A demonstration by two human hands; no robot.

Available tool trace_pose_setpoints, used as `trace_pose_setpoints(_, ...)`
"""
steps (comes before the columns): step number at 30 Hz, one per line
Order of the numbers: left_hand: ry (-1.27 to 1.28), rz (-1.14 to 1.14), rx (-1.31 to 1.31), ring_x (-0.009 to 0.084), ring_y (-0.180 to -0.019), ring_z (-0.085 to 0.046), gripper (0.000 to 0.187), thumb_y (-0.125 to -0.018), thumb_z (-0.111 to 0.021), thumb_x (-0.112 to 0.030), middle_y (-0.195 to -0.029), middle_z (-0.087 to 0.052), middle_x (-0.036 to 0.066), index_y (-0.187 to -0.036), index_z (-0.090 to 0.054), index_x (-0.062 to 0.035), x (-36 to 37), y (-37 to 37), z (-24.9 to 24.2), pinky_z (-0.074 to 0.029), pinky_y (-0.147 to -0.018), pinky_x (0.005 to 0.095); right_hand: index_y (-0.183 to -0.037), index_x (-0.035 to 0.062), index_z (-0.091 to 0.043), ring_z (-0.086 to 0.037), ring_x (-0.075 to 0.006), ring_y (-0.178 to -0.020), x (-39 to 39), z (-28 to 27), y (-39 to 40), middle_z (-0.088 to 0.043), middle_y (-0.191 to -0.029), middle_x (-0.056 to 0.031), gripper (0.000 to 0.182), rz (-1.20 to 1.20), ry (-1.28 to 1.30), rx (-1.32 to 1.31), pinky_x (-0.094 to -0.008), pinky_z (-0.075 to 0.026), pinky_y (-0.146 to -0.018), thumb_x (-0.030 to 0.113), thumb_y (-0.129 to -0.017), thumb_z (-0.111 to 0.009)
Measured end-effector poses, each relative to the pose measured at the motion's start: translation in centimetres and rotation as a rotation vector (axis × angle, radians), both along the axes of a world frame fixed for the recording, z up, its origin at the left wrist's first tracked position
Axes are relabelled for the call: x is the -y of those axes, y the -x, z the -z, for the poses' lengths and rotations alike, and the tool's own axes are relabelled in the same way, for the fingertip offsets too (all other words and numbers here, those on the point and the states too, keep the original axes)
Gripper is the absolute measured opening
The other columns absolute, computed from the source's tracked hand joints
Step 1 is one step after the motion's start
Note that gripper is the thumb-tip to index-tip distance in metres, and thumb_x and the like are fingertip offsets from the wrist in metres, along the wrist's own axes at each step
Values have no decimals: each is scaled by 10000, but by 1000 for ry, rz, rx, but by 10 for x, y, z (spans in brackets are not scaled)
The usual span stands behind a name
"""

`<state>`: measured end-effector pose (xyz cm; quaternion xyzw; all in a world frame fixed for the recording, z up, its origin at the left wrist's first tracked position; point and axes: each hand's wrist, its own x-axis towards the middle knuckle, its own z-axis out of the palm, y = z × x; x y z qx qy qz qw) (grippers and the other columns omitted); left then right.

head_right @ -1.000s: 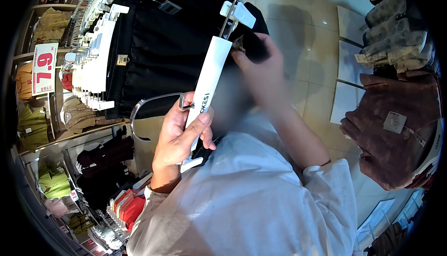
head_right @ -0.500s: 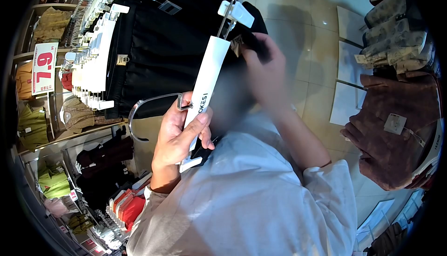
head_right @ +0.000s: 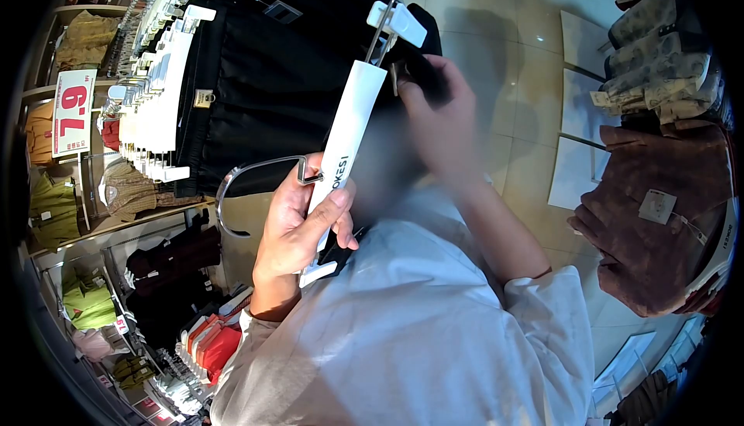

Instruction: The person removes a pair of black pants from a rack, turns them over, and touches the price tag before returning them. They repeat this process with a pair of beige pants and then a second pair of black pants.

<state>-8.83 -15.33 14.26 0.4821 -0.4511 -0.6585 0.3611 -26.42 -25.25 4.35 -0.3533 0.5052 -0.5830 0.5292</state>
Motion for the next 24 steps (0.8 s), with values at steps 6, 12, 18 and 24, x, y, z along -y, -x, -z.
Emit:
trace_pose_setpoints(6,5,5,1,105,-610,-606,351,-1057,-514,-13,-916,-556,48,-1390,-402,-13,-2,0,0,-586,-607,297,-1157,6,-656,-646,-132,-936,-3,-6,-1,-715,-997,-54,299,-3,-29,9,-297,-507,-863,114,-894,-747)
trace_pose_setpoints(12,18,-72,-10,124,-561,-605,337,-1025,-550,-9,-838,-549,68,-1346,-456,34,-5,8,-1,-584,-560,285,-1161,9,-638,-661,-138,-965,-6,-5,0,-725,-1022,-63,321,-15,18,-33,-302,-514,-895,100,-880,-766)
trace_pose_setpoints(18,12,-24,16,109,-605,-609,345,-1056,-537,-35,-917,-563,56,-1374,-410,5,-5,2,1,-578,-596,288,-1169,18,-637,-647,-141,-999,-5,-1,2,-698,-1048,-53,327,-32,25,-57,-301,-506,-906,78,-874,-764)
trace_pose_setpoints(24,29,-29,12,100,-600,-605,350,-1053,-536,-32,-917,-557,56,-1380,-415,5,-3,1,1,-575,-593,282,-1219,26,-609,-602,-134,-1036,-10,-3,1,-638,-1161,-60,357,-44,53,75,-296,-487,-919,25,-879,-721)
